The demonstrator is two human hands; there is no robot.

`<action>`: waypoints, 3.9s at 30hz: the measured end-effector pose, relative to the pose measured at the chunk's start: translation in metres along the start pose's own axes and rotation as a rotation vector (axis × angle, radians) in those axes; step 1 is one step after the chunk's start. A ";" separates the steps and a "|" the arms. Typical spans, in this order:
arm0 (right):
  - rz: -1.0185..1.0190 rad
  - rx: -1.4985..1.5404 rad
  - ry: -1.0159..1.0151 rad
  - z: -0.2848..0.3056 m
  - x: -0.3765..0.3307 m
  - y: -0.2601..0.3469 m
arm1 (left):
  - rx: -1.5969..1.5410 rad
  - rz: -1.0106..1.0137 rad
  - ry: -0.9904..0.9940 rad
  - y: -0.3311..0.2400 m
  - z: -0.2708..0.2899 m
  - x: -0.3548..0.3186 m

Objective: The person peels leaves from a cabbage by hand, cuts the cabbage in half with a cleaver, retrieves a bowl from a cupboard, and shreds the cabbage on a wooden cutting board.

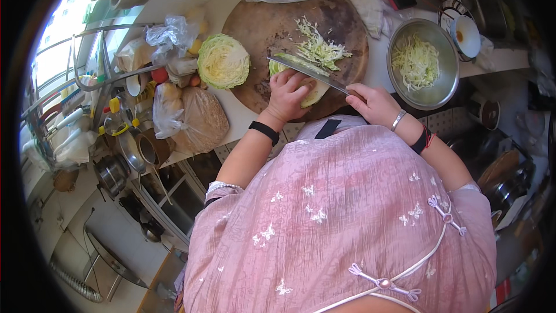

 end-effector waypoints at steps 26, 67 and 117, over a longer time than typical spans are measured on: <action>0.057 0.004 -0.018 0.028 -0.021 0.031 | -0.076 0.061 -0.030 0.004 -0.002 -0.010; 0.056 0.041 -0.007 -0.008 0.017 0.006 | -0.115 0.012 0.007 0.014 0.004 -0.003; 0.007 -0.030 -0.039 0.025 -0.040 0.040 | -0.133 -0.021 -0.087 0.011 0.002 -0.008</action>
Point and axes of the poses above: each hand's wrist, its own x-axis towards the middle knuckle, its own z-axis out of the back of the hand, y = z × x, the point moved 1 cm from there along x, towards the middle knuckle, and after that the axes turned 6 degrees about y, right-handed, at the moved point
